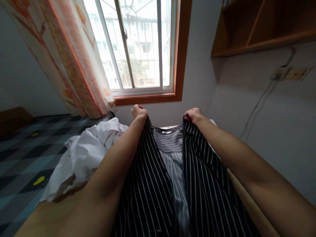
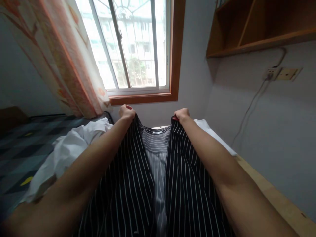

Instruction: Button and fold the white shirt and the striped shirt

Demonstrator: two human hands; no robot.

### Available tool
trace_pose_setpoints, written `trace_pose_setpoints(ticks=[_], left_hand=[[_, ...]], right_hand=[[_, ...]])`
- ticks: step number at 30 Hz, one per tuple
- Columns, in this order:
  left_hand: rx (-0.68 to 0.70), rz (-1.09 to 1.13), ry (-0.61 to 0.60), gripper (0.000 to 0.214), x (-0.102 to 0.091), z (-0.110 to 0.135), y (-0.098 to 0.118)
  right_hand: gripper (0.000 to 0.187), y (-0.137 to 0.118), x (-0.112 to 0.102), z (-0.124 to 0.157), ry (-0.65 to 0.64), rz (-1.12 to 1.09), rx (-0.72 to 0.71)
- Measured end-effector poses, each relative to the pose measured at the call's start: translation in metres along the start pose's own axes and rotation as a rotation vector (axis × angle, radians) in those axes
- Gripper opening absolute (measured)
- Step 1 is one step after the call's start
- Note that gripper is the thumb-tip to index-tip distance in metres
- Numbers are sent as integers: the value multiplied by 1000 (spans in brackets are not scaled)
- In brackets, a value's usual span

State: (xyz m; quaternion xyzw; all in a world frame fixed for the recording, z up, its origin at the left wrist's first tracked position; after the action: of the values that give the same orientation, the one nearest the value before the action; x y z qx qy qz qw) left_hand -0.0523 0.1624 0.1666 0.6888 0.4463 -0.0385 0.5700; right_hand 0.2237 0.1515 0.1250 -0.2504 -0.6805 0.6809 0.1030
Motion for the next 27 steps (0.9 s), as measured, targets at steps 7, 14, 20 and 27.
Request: trace_pose_setpoints(ticks=[7,14,20,27], left_hand=[[135,104,-550,29,26,61,-46],[671,-292,-130,30,-11,92,-85],[1011,-384,-233,35,-53,172,-78],[755,-347,-702,58,-66,233,-88]], right_hand=[[30,61,9,79,-523,192,-4],[46,86,-23,79,-182,569,-554],[74,97,-38,57,84,716,-450],[46,78,-45,147,-51,670,-700]])
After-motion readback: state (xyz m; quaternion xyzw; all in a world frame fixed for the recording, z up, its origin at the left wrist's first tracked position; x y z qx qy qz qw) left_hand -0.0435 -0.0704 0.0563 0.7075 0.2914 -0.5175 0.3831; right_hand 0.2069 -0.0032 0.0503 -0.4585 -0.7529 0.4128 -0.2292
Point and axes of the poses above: each hand's wrist, its own z-axis away from the middle knuckle, its own x-axis out of the palm, y = z × x, the point moved 1 cm from there along -z, towards the middle knuckle, and after that the axes turned 14 degrees about y, right-handed, at the moved point
